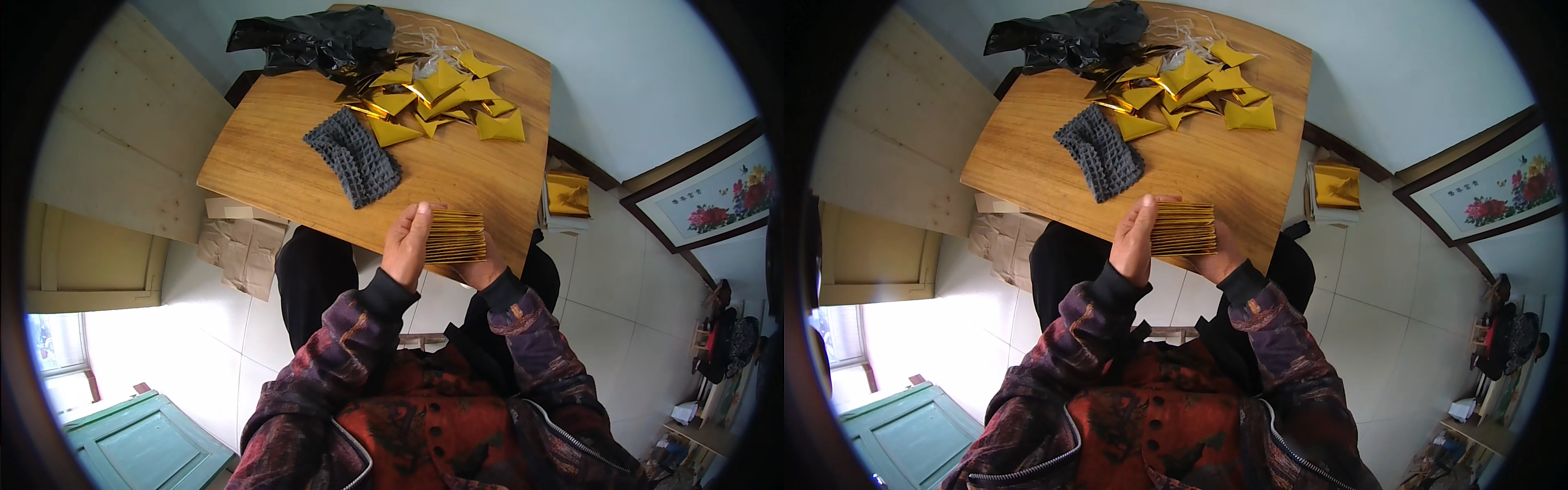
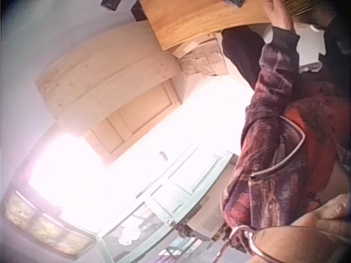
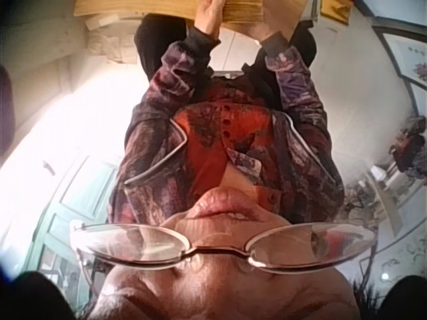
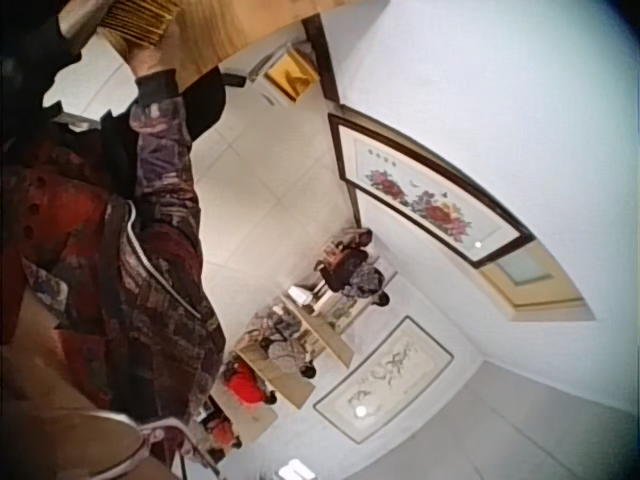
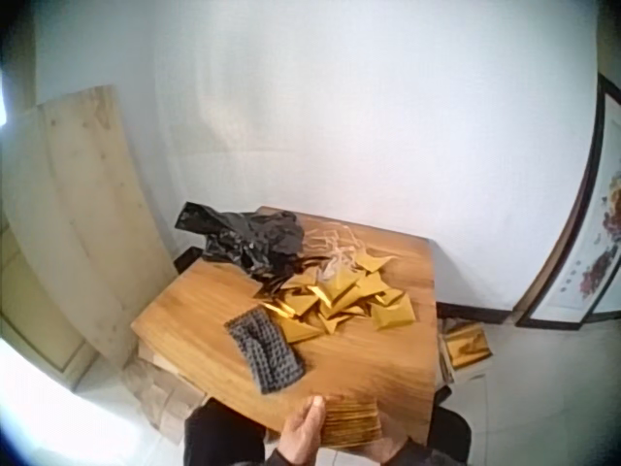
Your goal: The person gathers small gold paper packs from a wooden table, aligns them into a neat stack, and then ties the stack with a white string. The person handles the packs by hand and places the finished bundle on the table.
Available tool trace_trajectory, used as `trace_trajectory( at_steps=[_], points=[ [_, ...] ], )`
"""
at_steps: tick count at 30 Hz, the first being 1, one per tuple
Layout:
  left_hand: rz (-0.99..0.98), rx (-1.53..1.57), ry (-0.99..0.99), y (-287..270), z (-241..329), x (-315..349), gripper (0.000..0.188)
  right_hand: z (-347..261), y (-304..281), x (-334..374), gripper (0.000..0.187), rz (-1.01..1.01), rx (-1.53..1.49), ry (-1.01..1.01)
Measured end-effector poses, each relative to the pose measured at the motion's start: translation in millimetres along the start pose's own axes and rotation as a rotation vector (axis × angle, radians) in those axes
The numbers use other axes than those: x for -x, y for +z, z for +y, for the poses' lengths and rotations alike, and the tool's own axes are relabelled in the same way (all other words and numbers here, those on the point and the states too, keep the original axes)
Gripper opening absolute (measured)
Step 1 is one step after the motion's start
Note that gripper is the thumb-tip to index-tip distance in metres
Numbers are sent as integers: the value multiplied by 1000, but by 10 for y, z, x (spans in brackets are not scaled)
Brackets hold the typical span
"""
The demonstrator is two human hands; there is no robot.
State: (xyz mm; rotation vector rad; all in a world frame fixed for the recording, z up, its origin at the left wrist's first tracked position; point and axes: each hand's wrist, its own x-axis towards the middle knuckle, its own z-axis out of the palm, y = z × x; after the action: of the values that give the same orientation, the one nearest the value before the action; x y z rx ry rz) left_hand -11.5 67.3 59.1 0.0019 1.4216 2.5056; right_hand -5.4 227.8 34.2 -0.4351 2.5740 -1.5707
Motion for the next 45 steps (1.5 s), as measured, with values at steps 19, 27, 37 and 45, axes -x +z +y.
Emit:
trace_trajectory(
  at_steps=[19, 27, 37, 45],
  points=[
    [87, 63, -14, 122, 84, -55, 23, -46, -11, 21, 29, -35, -85, 117],
    [89, 75, -105, 78, 47, -127, 19, -69, 3, 4, 27, -18, -112, 77],
    [63, -27, -11, 134, 81, -96, 12, -67, 2, -7, 34, -14, -105, 93],
    [52, -73, 8, 160, 86, -55, 19, -70, 12, -9, 37, -7, -157, 85]
  ],
)
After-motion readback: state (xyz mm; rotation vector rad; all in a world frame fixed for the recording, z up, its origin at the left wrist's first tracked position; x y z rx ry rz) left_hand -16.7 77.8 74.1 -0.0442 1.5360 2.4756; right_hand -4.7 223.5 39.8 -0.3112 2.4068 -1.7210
